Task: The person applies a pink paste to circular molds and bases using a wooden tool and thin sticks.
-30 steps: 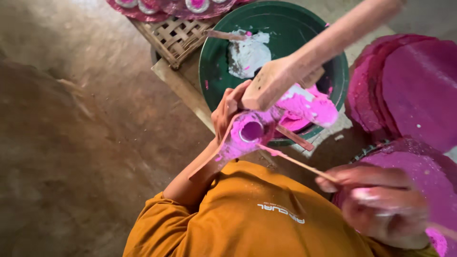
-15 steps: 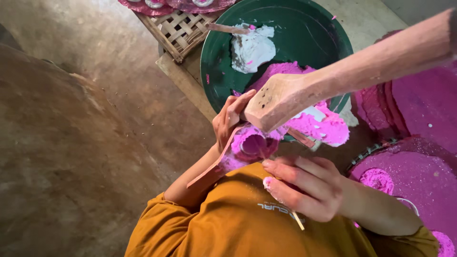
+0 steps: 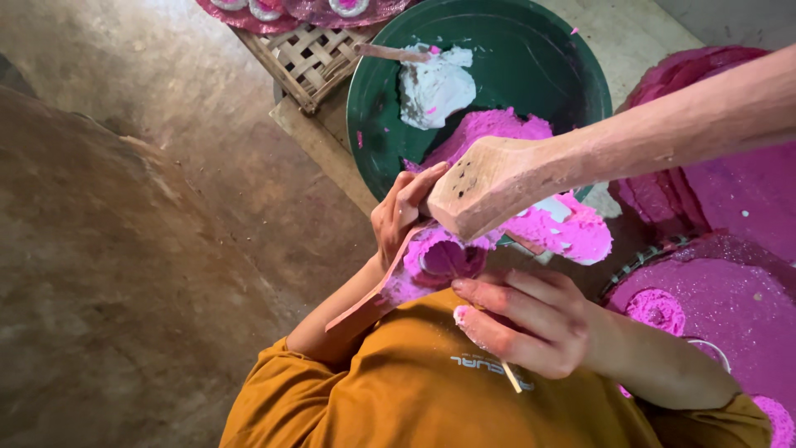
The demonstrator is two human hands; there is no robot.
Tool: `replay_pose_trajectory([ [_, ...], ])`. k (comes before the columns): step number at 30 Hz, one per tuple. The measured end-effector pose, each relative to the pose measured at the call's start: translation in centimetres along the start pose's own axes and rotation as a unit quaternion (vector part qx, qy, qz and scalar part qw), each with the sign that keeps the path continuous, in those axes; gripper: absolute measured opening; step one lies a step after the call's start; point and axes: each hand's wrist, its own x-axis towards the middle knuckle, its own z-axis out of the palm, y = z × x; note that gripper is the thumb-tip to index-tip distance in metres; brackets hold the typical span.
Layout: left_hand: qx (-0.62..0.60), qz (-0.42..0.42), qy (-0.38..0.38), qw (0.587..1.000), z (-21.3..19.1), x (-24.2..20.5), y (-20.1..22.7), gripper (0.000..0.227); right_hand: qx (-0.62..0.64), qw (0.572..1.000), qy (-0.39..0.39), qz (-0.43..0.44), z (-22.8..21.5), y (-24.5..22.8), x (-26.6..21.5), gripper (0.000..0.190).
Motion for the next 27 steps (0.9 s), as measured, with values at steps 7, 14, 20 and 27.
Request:
replay_pose_trajectory([
  [7,0.000,-0.002,-0.011,1.000,0.1,0.0,-0.1,0.043,0.005,1.000,-0.005,0.000,0.0,0.3,-0.1,0.021],
  [14,0.010,0.027,-0.011,1.000,0.0,0.7,-0.4,0.039,0.014,1.000,0.008,-0.001,0.1,0.6,0.4,0.021],
  [20,-0.005,0.009,-0.013,1.000,-0.1,0.7,-0.8,0.040,-0.001,1.000,-0.004,0.006,0.3,0.8,0.9,0.023],
  [27,-0.012,0.010,-0.011,1.000,-0.3,0.4,-1.6,0.041,0.032,0.999,-0.010,0.028,0.9,1.0,1.2,0.025],
])
